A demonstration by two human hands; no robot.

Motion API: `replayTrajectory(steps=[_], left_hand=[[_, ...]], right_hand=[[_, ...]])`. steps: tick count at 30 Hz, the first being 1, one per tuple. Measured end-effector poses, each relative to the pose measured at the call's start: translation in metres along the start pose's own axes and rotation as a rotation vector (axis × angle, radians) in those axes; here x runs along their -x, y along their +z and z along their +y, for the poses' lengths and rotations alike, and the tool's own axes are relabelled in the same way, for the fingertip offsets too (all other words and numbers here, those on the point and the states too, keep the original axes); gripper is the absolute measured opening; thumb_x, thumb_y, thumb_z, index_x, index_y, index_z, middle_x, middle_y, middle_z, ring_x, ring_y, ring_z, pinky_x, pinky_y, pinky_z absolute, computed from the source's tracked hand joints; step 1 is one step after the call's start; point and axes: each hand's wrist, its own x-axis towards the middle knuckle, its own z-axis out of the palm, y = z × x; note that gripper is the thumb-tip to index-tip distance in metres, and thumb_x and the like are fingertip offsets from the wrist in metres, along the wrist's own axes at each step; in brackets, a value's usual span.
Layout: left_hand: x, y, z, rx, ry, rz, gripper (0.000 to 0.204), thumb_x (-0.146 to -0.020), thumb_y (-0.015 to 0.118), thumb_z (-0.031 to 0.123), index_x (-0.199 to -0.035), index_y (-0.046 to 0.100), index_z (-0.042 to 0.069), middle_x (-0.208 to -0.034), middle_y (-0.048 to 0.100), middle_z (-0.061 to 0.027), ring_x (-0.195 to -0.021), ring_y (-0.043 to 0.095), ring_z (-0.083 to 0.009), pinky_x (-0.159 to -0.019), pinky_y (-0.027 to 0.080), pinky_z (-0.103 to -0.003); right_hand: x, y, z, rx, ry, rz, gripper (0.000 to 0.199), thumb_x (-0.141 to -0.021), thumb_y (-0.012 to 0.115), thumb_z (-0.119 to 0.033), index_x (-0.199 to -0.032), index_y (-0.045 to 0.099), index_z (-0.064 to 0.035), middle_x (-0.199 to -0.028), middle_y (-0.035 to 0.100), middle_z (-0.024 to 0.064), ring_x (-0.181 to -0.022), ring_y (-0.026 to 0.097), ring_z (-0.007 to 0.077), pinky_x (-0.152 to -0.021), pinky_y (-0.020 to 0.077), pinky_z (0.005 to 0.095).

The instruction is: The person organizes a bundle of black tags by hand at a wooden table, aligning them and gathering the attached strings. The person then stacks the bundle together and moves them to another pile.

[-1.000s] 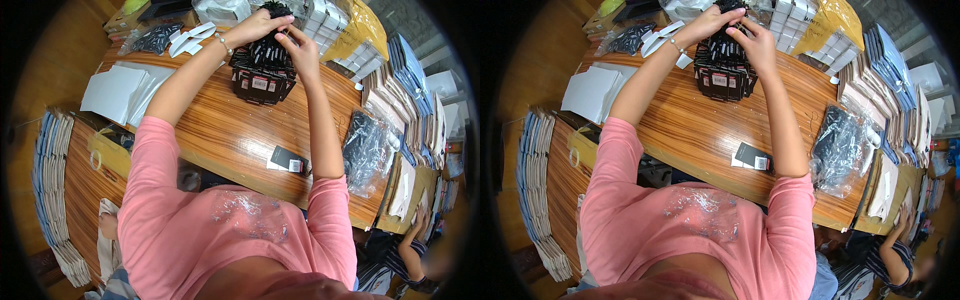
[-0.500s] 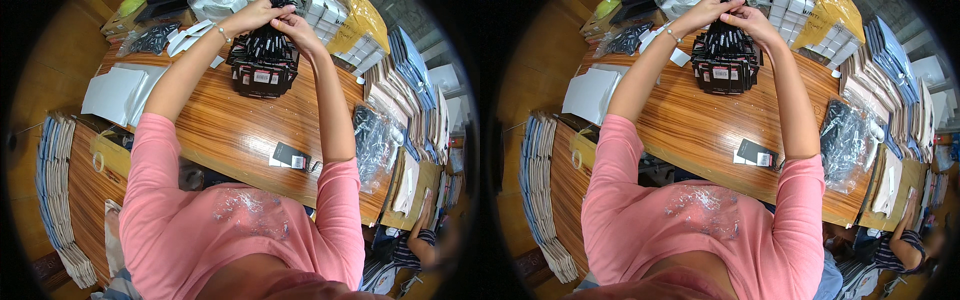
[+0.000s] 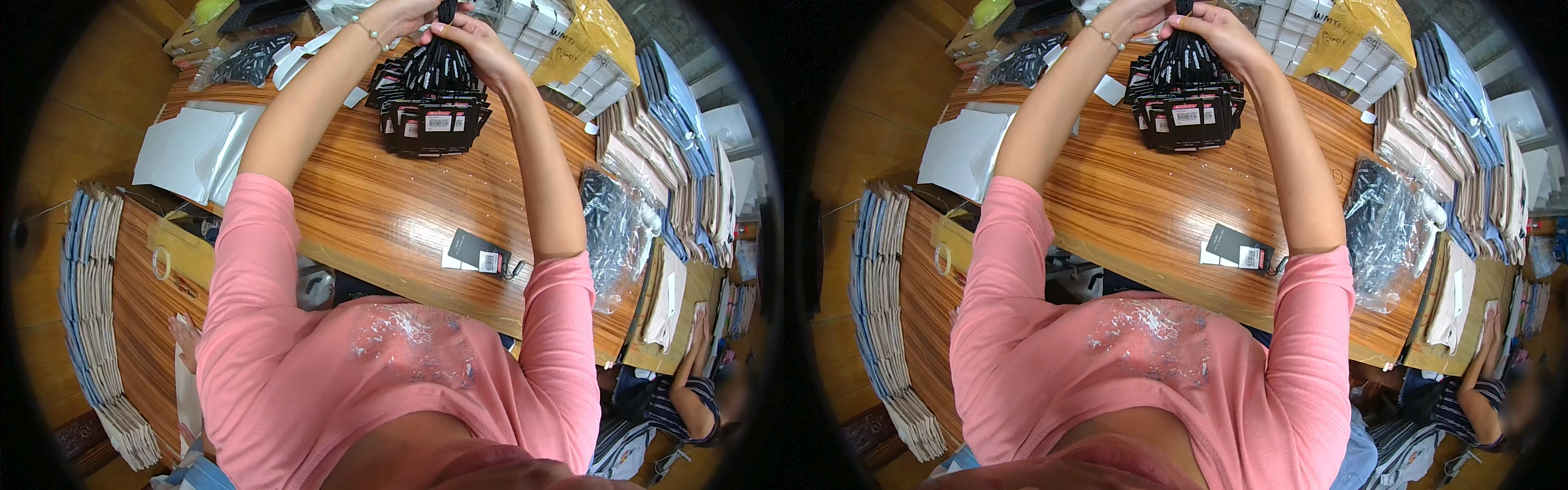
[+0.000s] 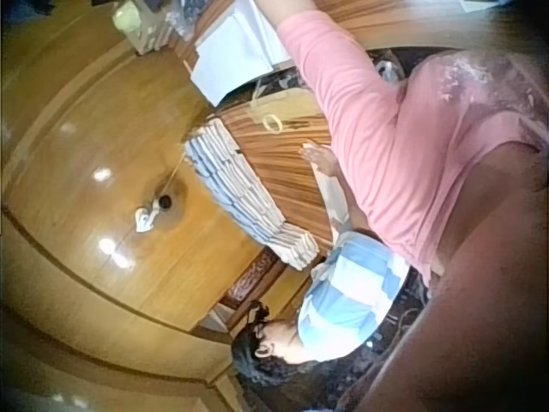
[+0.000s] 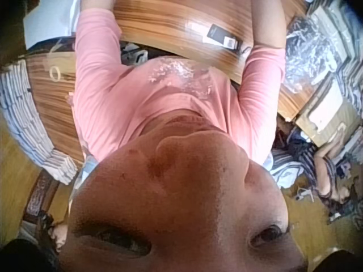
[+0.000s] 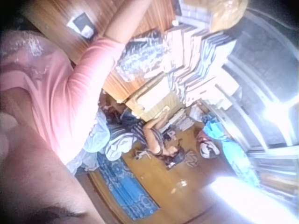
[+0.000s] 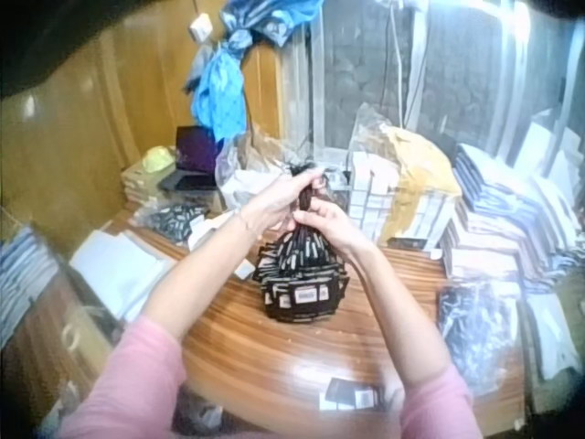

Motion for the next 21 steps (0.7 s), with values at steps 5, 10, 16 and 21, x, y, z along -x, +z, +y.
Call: replayTrajectory(steps=[5, 10, 16, 21], left_hand=[[-0.03, -0.044, -0.013, 0.23, 0.047, 0.094, 0.03, -0.08, 0.055, 0.041, -0.088, 0.052, 0.012, -0.084, 0.054, -0.003, -0.079, 0.052, -0.0109, -0.068, 0.043, -0.028], [-0.013, -0.081, -0.048, -0.395, 0.334, 0.334, 0.031, -0.086, 0.047, 0.034, -0.1, 0.052, 0.007, -0.099, 0.053, -0.0054, -0.095, 0.048, -0.0122, -0.081, 0.038, -0.029], [0.032, -0.053, -0.057, -0.473, 0.595, 0.291, 0.019, -0.082, 0.054, 0.019, -0.085, 0.059, 0.001, -0.079, 0.06, -0.0022, -0.077, 0.054, -0.0097, -0.068, 0.042, -0.022], [0.047, -0.02, -0.01, -0.627, 0.731, 0.025, 0.014, -0.078, 0.056, 0.011, -0.088, 0.058, 0.002, -0.087, 0.059, -0.0054, -0.087, 0.053, -0.0165, -0.079, 0.04, -0.029]], right_hand=[[0.002, 0.01, 0.004, 0.031, 0.033, 0.043, 0.016, -0.083, 0.054, -0.017, -0.084, 0.054, -0.0009, -0.081, 0.061, 0.0064, -0.074, 0.059, 0.0124, -0.067, 0.0497, 0.0242], [-0.001, 0.01, 0.002, -0.119, 0.009, 0.11, 0.018, -0.085, 0.051, -0.014, -0.087, 0.056, 0.0022, -0.081, 0.062, 0.0098, -0.071, 0.06, 0.0147, -0.064, 0.0508, 0.0254], [-0.003, -0.004, 0.01, -0.13, 0.027, 0.122, 0.022, -0.086, 0.049, -0.018, -0.088, 0.058, 0.0017, -0.085, 0.063, 0.009, -0.074, 0.059, 0.0121, -0.063, 0.0495, 0.0226], [-0.002, 0.001, 0.004, -0.03, 0.019, 0.114, 0.017, -0.083, 0.051, -0.013, -0.086, 0.056, 0.0025, -0.082, 0.063, 0.0105, -0.073, 0.06, 0.0138, -0.066, 0.0494, 0.0242]])
